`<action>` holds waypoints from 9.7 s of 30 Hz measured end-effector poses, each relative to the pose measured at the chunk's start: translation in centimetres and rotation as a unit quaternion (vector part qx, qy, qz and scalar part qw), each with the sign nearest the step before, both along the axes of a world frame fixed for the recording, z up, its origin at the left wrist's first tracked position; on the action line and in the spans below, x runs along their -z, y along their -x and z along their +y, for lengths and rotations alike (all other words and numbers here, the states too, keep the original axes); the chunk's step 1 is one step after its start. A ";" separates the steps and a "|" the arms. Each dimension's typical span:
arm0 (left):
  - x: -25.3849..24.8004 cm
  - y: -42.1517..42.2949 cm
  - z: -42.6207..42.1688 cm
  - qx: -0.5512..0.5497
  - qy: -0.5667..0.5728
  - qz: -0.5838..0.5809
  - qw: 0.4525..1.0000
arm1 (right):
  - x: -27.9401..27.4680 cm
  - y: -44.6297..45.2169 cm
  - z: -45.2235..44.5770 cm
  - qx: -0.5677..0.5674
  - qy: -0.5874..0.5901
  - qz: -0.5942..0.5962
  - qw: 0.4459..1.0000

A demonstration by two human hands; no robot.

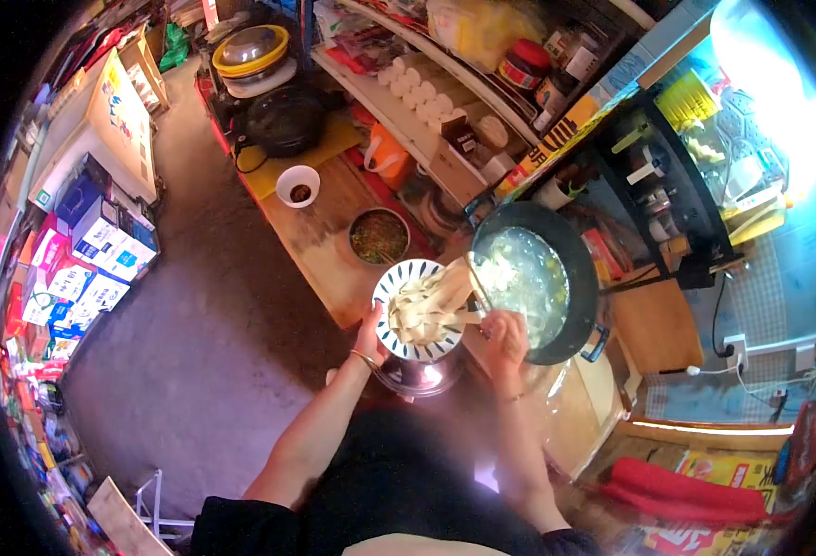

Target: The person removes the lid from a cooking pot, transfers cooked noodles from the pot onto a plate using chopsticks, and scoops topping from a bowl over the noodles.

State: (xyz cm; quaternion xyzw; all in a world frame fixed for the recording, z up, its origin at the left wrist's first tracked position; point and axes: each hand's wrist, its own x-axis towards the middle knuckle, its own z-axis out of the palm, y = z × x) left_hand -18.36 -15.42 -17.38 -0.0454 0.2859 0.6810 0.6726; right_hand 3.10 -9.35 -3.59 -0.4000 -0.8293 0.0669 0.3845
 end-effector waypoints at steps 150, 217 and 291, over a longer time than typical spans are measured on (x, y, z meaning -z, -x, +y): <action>-2.2 0.5 -1.4 -0.006 -0.071 -0.027 0.997 | -7.8 -2.9 -2.2 -0.017 0.143 -0.045 0.989; -5.8 0.1 -2.4 0.015 -0.074 -0.033 0.997 | -6.5 -6.4 -5.6 0.115 0.237 0.329 0.907; -8.2 -1.5 -4.4 0.049 -0.089 -0.021 0.995 | -7.7 -15.2 11.0 0.077 0.435 0.729 0.523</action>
